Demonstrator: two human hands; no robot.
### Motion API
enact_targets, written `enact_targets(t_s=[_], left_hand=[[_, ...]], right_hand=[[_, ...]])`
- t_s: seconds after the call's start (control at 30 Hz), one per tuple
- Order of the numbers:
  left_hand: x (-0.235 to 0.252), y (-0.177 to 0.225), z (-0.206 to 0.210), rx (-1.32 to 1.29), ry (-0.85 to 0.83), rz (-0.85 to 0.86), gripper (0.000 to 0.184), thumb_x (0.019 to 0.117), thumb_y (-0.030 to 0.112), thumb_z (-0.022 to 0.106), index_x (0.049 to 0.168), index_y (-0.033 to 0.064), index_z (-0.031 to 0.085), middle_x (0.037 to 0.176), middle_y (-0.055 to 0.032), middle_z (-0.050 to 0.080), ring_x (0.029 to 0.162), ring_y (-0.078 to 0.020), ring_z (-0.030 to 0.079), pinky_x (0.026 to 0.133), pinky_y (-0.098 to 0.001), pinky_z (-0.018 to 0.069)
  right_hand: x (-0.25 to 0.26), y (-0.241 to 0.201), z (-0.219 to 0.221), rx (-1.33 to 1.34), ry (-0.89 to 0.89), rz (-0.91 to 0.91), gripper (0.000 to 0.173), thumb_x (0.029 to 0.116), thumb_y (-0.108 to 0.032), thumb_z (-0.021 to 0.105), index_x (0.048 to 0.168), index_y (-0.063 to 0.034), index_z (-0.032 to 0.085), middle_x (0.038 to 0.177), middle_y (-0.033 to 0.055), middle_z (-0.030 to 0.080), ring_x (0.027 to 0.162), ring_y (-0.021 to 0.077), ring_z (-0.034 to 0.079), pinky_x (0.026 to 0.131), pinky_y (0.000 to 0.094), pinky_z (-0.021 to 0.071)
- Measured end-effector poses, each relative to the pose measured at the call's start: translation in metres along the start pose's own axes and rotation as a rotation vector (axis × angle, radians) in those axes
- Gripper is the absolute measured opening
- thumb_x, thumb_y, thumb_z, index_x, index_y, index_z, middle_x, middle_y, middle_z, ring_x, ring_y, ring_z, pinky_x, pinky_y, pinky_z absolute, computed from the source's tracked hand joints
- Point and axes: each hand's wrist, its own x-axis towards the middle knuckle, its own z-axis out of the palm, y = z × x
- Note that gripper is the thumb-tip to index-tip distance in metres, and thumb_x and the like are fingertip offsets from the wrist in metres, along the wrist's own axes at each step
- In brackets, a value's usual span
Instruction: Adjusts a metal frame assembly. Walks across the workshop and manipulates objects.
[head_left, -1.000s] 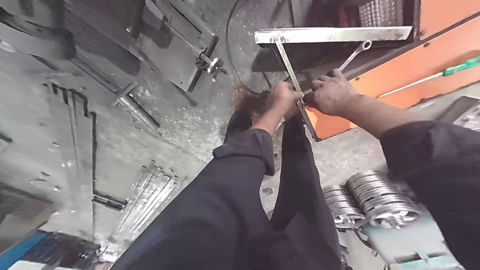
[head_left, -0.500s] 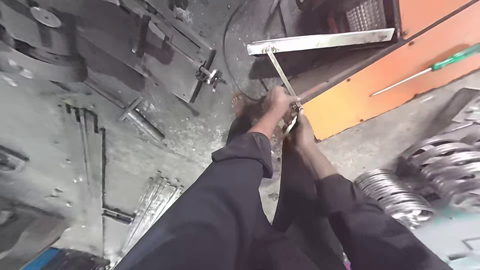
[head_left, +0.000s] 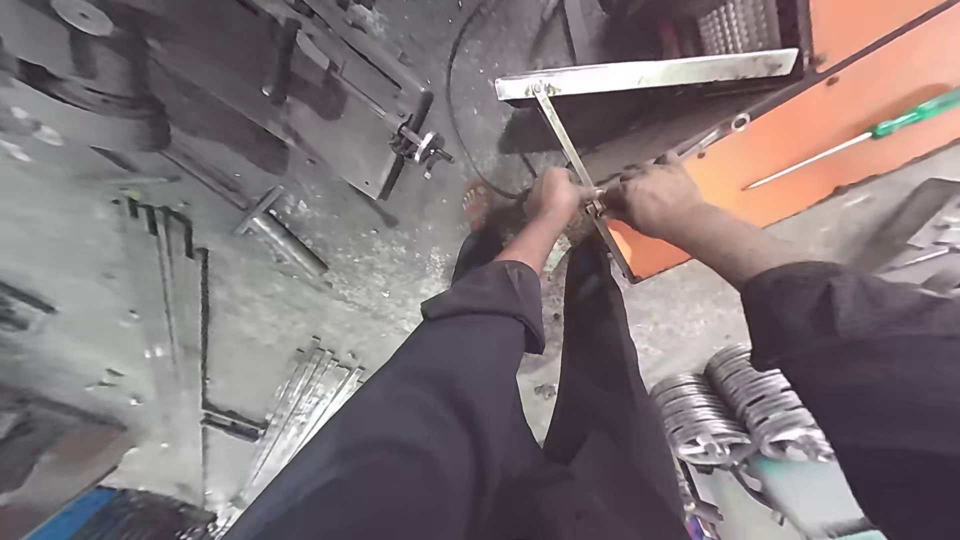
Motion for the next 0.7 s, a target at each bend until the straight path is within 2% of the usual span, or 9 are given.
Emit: enact_targets(t_s=[0.07,0.17,0.27,0.37,0.47,0.53,0.6,0.67,0.7], left_hand=[[-0.004,0.000,-0.001,0.011,0.015,-0.007,0.042,0.0863,0.047,0.079,0.104,0.0093,0.074,0.104,-0.0143,0.072,0.101,-0.0333,0.069,0.084,-0.0617,0.0539],[-0.003,0.000,0.000,0.029,0.013,0.004,0.037,0.0895,0.044,0.076,0.103,0.0102,0.074,0.104,-0.0146,0.072,0.101,-0.0340,0.069,0.083,-0.0628,0.0535],[-0.004,-0.002,-0.002,0.016,0.015,-0.011,0.042,0.0872,0.048,0.078,0.105,0.0104,0.073,0.104,-0.0146,0.072,0.101,-0.0342,0.069,0.083,-0.0626,0.0538],[-0.005,0.002,-0.002,0.007,0.006,-0.016,0.047,0.0853,0.051,0.080,0.106,0.0087,0.073,0.106,-0.0153,0.071,0.102,-0.0343,0.068,0.084,-0.0624,0.0533],[-0.007,0.003,-0.003,-0.009,0.009,-0.018,0.046,0.0844,0.048,0.082,0.106,0.0078,0.074,0.106,-0.0164,0.072,0.102,-0.0347,0.068,0.085,-0.0627,0.0535],[-0.010,0.005,-0.005,-0.010,0.009,-0.017,0.045,0.0861,0.046,0.081,0.106,0.0063,0.074,0.107,-0.0177,0.071,0.103,-0.0354,0.068,0.086,-0.0621,0.0531],[-0.011,0.005,-0.005,0.003,0.013,-0.007,0.044,0.0866,0.046,0.080,0.104,0.0063,0.073,0.105,-0.0171,0.070,0.101,-0.0344,0.068,0.085,-0.0612,0.0533],[-0.010,0.004,-0.002,0.005,0.017,0.001,0.046,0.0858,0.047,0.081,0.106,0.0065,0.073,0.105,-0.0170,0.071,0.101,-0.0349,0.067,0.085,-0.0618,0.0533],[-0.010,0.004,0.000,-0.004,0.023,0.002,0.046,0.0852,0.046,0.081,0.105,0.0061,0.073,0.105,-0.0173,0.071,0.101,-0.0352,0.067,0.086,-0.0620,0.0532]], right_hand=[[0.008,0.000,-0.007,-0.085,0.009,-0.071,0.024,0.0959,-0.038,0.071,0.102,-0.0158,0.076,0.103,0.0122,0.074,0.107,0.0353,0.067,0.099,0.0628,0.0421],[0.016,-0.001,-0.020,-0.171,-0.043,-0.130,0.024,0.0977,-0.035,0.068,0.097,-0.0124,0.075,0.094,0.0131,0.073,0.104,0.0363,0.066,0.106,0.0629,0.0373],[0.016,-0.002,-0.026,-0.117,-0.130,-0.031,0.036,0.0970,-0.044,0.068,0.099,-0.0087,0.073,0.094,0.0173,0.072,0.101,0.0402,0.067,0.102,0.0660,0.0394],[-0.012,0.004,0.011,0.220,-0.035,0.219,0.044,0.1001,-0.055,0.059,0.108,-0.0134,0.073,0.100,0.0183,0.074,0.099,0.0427,0.070,0.086,0.0697,0.0504],[-0.037,-0.026,0.065,0.719,0.181,0.481,0.053,0.1021,-0.063,0.048,0.105,-0.0155,0.071,0.083,0.0124,0.070,0.074,0.0341,0.069,0.063,0.0621,0.0541],[-0.035,-0.046,0.082,0.971,0.273,0.656,0.051,0.0995,-0.065,0.053,0.110,-0.0190,0.073,0.087,0.0096,0.072,0.077,0.0318,0.069,0.067,0.0621,0.0532],[-0.028,-0.054,0.083,1.098,0.309,0.762,0.046,0.0992,-0.059,0.058,0.112,-0.0180,0.075,0.097,0.0091,0.075,0.091,0.0315,0.070,0.082,0.0646,0.0514],[-0.028,-0.055,0.081,1.168,0.298,0.792,0.046,0.0986,-0.059,0.060,0.109,-0.0172,0.075,0.092,0.0088,0.074,0.084,0.0298,0.069,0.075,0.0616,0.0522],[-0.032,-0.056,0.080,1.186,0.284,0.783,0.049,0.0985,-0.061,0.058,0.106,-0.0160,0.074,0.085,0.0102,0.070,0.073,0.0299,0.066,0.064,0.0585,0.0514]])
